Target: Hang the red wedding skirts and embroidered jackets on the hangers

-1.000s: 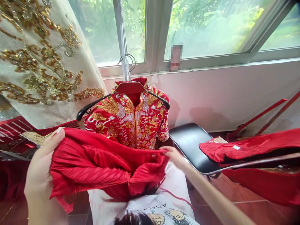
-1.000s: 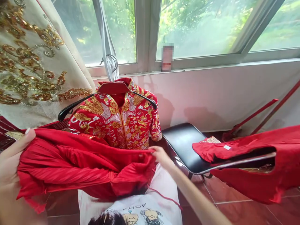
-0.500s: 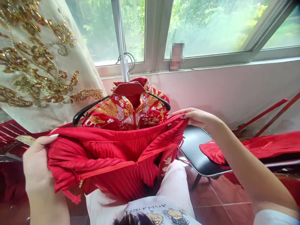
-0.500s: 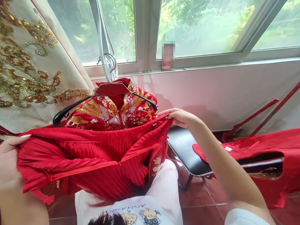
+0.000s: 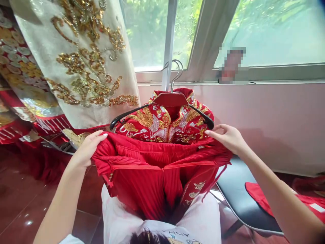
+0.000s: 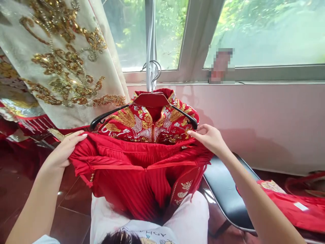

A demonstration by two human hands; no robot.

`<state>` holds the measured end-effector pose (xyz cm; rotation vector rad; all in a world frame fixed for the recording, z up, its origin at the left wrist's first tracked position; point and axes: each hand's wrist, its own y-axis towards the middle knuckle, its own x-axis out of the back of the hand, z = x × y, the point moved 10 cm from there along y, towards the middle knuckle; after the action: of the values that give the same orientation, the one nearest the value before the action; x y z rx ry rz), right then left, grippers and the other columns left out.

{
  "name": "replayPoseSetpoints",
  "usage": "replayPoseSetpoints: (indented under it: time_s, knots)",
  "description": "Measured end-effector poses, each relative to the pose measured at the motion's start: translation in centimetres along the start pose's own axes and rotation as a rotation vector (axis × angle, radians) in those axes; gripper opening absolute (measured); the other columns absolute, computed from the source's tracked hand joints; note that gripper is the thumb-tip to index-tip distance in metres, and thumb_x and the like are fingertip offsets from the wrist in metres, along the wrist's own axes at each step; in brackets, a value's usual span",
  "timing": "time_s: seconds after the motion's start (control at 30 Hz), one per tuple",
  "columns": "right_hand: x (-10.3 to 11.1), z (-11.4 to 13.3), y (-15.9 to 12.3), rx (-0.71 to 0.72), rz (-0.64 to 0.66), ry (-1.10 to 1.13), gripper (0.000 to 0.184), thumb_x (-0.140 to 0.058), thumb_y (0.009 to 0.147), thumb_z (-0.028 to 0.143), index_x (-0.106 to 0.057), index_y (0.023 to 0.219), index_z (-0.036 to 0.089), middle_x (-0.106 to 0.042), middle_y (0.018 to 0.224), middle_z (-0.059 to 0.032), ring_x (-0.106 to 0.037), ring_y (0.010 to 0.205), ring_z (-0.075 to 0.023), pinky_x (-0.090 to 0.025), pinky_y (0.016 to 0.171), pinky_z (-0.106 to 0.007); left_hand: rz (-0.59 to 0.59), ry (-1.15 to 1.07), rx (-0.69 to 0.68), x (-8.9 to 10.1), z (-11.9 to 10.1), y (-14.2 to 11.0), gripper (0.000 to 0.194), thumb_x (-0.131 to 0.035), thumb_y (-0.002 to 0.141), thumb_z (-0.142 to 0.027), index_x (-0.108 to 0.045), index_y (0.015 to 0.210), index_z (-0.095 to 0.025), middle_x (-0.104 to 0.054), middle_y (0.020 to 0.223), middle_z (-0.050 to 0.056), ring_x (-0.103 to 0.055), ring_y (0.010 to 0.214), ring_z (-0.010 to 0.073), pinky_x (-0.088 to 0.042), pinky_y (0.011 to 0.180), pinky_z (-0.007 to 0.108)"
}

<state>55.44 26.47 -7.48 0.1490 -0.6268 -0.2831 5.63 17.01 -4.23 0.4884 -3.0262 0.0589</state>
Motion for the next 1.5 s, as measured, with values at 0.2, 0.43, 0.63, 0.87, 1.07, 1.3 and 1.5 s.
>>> replayPoseSetpoints:
  time_s: [0.2,0.43,0.63,0.87,1.07,1.3,1.5]
  knots:
    - [-0.9,1.7,0.9,0.216,-0.106,-0.318,0.026,-0.054,0.082,0.043,-0.052,0.098,0.023,-0.058,0.071,-0.0058,-0.053,0.066,-0.0223,-0.04,0.067,-0.033,0.016,0.487,-0.337,0.3,-3.3,1.6,0.033,-0.066,0.069,-0.049,-0.061,0.076,-0.017,-0.06,0.065,-0.002,-0.053,0.058,0.0124,-0.042,0.058,0.023]
    - [0.6,2.5,-0.4,0.236,-0.08,-0.244,0.044,-0.04,0.087,0.023,-0.047,0.13,0.023,-0.061,0.074,-0.0047,-0.056,0.069,-0.0214,-0.042,0.071,-0.033,0.03,0.633,-0.294,0.9,-5.4,5.3,0.033,-0.064,0.065,-0.049,-0.063,0.072,-0.016,-0.053,0.053,-0.002,-0.041,0.047,0.0104,-0.029,0.047,0.023]
    - [2.4,2.8,-2.0,0.253,-0.132,-0.091,0.04,-0.041,0.081,0.023,-0.055,0.119,0.021,-0.059,0.072,-0.0026,-0.053,0.065,-0.018,-0.042,0.068,-0.031,0.024,0.763,-0.31,-0.1,-8.8,8.0,0.023,-0.068,0.061,-0.038,-0.063,0.064,-0.016,-0.052,0.052,-0.001,-0.042,0.05,0.011,-0.028,0.05,0.024]
    - [2.1,3.1,-3.2,0.205,-0.143,-0.145,0.036,-0.04,0.078,0.024,-0.057,0.11,0.02,-0.057,0.068,-0.0028,-0.052,0.064,-0.0192,-0.042,0.065,-0.031,0.14,0.87,-0.318,-1.5,-8.0,9.5,0.026,-0.072,0.058,-0.037,-0.068,0.073,-0.016,-0.064,0.066,0.004,-0.055,0.063,0.0164,-0.037,0.058,0.026]
    - [1.2,3.6,-4.2,0.259,-0.123,-0.149,0.037,-0.04,0.078,0.027,-0.056,0.111,0.02,-0.058,0.069,-0.0033,-0.05,0.059,-0.0186,-0.042,0.062,-0.032,-0.116,1.127,-0.556,-1.8,-10.8,6.6,0.019,-0.063,0.071,-0.036,-0.069,0.073,-0.018,-0.066,0.072,0.006,-0.059,0.072,0.021,-0.041,0.068,0.03]
    - [1.3,3.6,-4.5,0.276,-0.13,-0.182,0.044,-0.039,0.082,0.029,-0.054,0.122,0.017,-0.06,0.069,-0.0054,-0.051,0.056,-0.0196,-0.044,0.061,-0.033,-0.249,1.354,-0.625,-4.5,-15.7,3.4,0.042,-0.044,0.089,-0.046,-0.067,0.091,-0.011,-0.067,0.095,0.009,-0.061,0.096,0.0214,-0.046,0.085,0.034]
    - [1.6,3.8,-5.6,0.264,-0.181,-0.194,0.044,-0.039,0.084,0.027,-0.051,0.127,0.021,-0.066,0.084,-0.0094,-0.061,0.069,-0.0243,-0.048,0.07,-0.036,-0.324,1.491,-0.628,-5.6,-18.9,0.8,0.045,-0.044,0.089,-0.043,-0.067,0.09,-0.004,-0.067,0.091,0.013,-0.062,0.097,0.0264,-0.05,0.083,0.044]
